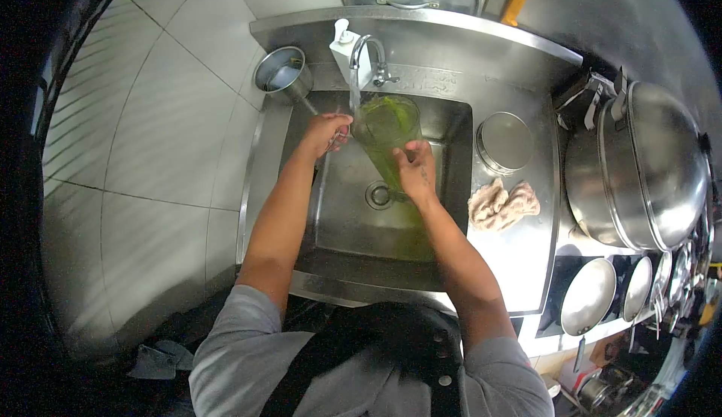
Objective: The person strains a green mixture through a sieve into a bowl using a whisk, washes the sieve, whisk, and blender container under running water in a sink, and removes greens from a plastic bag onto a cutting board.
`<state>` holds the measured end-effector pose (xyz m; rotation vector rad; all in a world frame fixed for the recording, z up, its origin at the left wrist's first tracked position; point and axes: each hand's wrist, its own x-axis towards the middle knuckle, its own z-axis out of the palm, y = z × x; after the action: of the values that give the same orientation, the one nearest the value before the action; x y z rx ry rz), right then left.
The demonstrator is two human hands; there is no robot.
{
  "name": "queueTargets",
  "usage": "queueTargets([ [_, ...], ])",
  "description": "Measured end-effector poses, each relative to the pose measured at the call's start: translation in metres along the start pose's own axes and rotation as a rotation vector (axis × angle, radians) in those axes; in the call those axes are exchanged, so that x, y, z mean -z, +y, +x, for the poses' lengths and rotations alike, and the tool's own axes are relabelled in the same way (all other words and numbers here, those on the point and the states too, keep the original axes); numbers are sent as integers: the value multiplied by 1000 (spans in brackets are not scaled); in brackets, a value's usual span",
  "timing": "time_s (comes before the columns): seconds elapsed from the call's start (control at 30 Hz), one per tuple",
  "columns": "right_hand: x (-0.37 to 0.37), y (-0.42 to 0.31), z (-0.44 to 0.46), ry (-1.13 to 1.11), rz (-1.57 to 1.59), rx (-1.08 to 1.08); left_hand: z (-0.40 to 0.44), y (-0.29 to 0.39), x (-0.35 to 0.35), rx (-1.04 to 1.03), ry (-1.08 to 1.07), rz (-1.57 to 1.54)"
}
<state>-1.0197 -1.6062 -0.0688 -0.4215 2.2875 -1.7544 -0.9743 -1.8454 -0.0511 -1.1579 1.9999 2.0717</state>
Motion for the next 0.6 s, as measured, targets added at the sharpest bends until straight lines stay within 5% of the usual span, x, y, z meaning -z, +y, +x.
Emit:
queueTargets([
  [0.37, 17, -2, 14, -192, 75, -105, -22, -24, 24, 181, -396, 74],
  [0.6, 5, 29, 24, -247, 206, -186, -37, -43, 28, 162, -282, 83],
])
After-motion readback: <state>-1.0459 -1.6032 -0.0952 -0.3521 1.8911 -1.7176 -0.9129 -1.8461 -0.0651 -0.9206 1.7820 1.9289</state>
